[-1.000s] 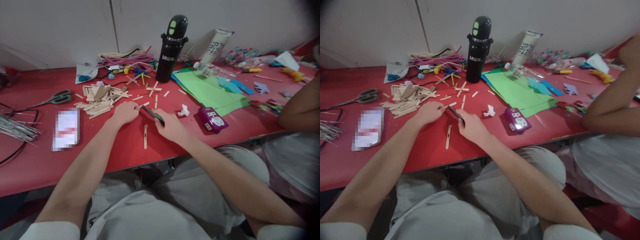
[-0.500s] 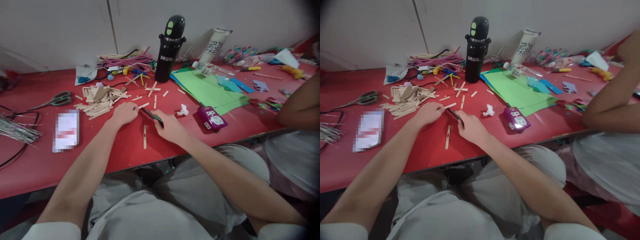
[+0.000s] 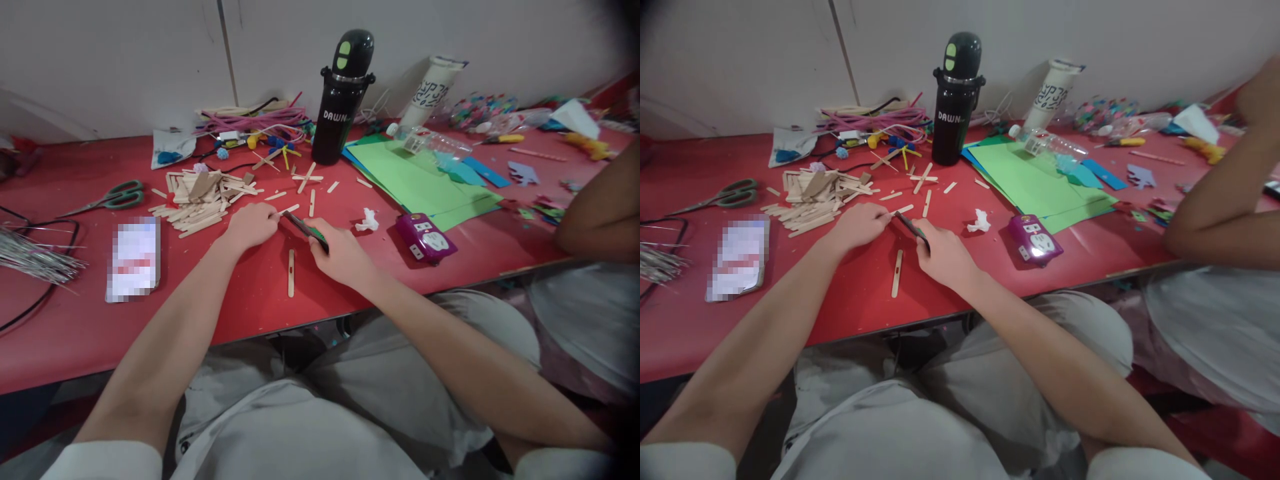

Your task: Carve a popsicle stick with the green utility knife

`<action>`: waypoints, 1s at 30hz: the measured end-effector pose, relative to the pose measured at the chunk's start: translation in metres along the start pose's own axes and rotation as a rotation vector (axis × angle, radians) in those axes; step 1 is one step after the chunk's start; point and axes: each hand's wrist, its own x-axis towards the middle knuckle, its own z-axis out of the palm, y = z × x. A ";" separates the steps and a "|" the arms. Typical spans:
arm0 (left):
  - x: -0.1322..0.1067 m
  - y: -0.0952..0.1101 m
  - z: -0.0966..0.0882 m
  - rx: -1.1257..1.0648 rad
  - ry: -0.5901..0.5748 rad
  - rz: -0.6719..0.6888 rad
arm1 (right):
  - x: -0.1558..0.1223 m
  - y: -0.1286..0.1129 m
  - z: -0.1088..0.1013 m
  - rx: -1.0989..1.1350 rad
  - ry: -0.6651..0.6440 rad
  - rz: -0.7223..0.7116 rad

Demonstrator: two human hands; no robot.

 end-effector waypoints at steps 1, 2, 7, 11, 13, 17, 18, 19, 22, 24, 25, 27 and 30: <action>0.000 0.000 0.000 0.001 0.002 0.004 | 0.000 0.000 0.000 -0.002 0.003 -0.002; 0.000 -0.001 0.001 0.002 0.004 0.007 | 0.000 0.000 0.000 -0.004 0.005 -0.004; 0.001 -0.001 0.001 0.008 0.003 0.010 | 0.001 0.000 0.000 -0.024 0.001 -0.019; 0.001 0.000 0.000 0.015 -0.001 0.009 | 0.000 -0.001 0.000 -0.026 -0.011 -0.047; 0.001 0.000 0.000 0.019 -0.007 0.007 | 0.000 -0.001 0.000 -0.026 -0.008 -0.021; 0.001 -0.001 0.001 0.018 -0.001 0.006 | -0.001 -0.002 0.000 -0.028 0.009 0.007; 0.002 -0.002 0.002 0.017 0.002 0.005 | -0.002 -0.002 0.000 -0.022 0.011 0.007; 0.002 -0.002 0.002 0.017 0.004 0.006 | -0.002 -0.002 -0.001 -0.016 0.013 0.008; 0.002 -0.002 0.002 0.021 0.004 0.012 | -0.001 -0.002 0.000 -0.014 0.011 0.014; 0.001 -0.001 0.001 0.018 0.000 0.012 | -0.001 -0.002 0.000 -0.033 0.004 0.028; 0.001 -0.001 0.001 0.015 -0.002 0.008 | 0.000 -0.002 0.000 -0.043 -0.001 0.032; 0.001 -0.001 0.000 0.008 -0.004 -0.001 | 0.000 -0.003 0.000 -0.054 -0.005 0.033; 0.000 0.000 0.000 0.002 -0.003 -0.012 | 0.000 -0.003 0.000 -0.062 0.001 0.031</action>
